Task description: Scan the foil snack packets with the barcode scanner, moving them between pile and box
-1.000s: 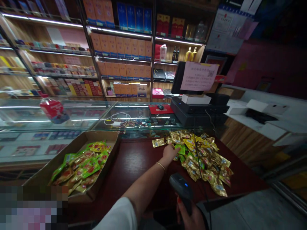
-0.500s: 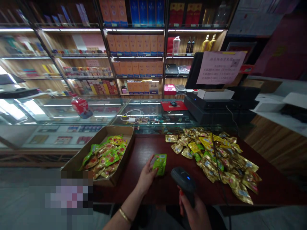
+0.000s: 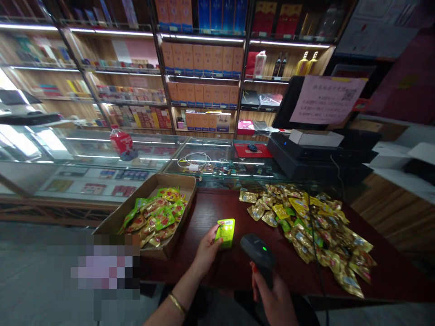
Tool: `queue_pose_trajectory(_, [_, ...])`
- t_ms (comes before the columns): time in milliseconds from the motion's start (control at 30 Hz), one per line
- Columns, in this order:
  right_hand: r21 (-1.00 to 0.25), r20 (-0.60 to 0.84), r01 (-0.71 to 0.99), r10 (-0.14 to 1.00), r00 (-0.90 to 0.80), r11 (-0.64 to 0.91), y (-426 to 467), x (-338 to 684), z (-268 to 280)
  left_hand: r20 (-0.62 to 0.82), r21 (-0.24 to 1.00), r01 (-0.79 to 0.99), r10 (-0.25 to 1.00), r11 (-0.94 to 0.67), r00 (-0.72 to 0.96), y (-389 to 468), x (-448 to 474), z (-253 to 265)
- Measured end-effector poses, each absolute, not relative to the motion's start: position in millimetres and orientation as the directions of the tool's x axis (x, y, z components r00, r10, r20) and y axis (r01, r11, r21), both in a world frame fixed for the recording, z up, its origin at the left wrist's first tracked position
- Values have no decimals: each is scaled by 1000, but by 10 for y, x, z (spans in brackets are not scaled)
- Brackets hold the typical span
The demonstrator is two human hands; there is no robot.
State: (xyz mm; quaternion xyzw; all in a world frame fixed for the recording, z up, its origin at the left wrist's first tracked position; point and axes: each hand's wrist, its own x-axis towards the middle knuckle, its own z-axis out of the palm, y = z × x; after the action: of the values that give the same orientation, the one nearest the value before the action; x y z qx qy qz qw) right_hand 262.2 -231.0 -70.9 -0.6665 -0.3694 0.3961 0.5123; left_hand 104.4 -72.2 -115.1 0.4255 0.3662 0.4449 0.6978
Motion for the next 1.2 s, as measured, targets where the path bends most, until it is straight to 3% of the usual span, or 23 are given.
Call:
queue_pose_trajectory(133, [-983,-116,80,891,439,-167,-2283,2614,-695,-133,887,-385,940,254,313,-776,1087,-1115])
queue_pose_trajectory(233, [-982,-127,72,889,441,-177,-2285,2617,-725,-68,927,-346,974,142,217,-854,1021,-920])
queue_pose_trajectory(333, [-979,-144,56,856,497,-197,-2301,2638,-754,172,979,-113,985,-169,26,-856,722,-520])
queue_pose_trajectory(400, [-978,-158,42,863,480,-203,-2311,2654,-761,364,925,149,928,-350,-78,-767,414,-192])
queue_pose_trajectory(533, [-978,-157,42,857,490,-203,-2326,2665,-774,612,697,574,773,-431,-164,-459,-17,320])
queue_pose_trajectory(633, [-979,-141,48,829,542,-197,-2347,2658,-795,718,595,620,685,-511,-124,-297,235,388])
queue_pose_trajectory(733, [-981,-136,36,818,559,-188,-2391,2660,-815,603,695,444,795,-566,68,-226,988,170])
queue_pose_trajectory(800, [-978,-151,29,798,583,-206,-2431,2673,-825,411,783,373,864,-499,292,-186,1595,-58])
queue_pose_trajectory(867, [-973,-160,36,779,606,-228,-2475,2696,-835,218,811,431,889,-394,402,-137,2141,-276])
queue_pose_trajectory(967, [-967,-156,58,755,637,-249,-2544,2741,-853,32,822,519,929,-234,369,-54,2691,-504])
queue_pose_trajectory(1200, [-961,-153,79,746,648,-265,-2637,2819,-931,-98,925,377,931,-44,351,35,2669,-728])
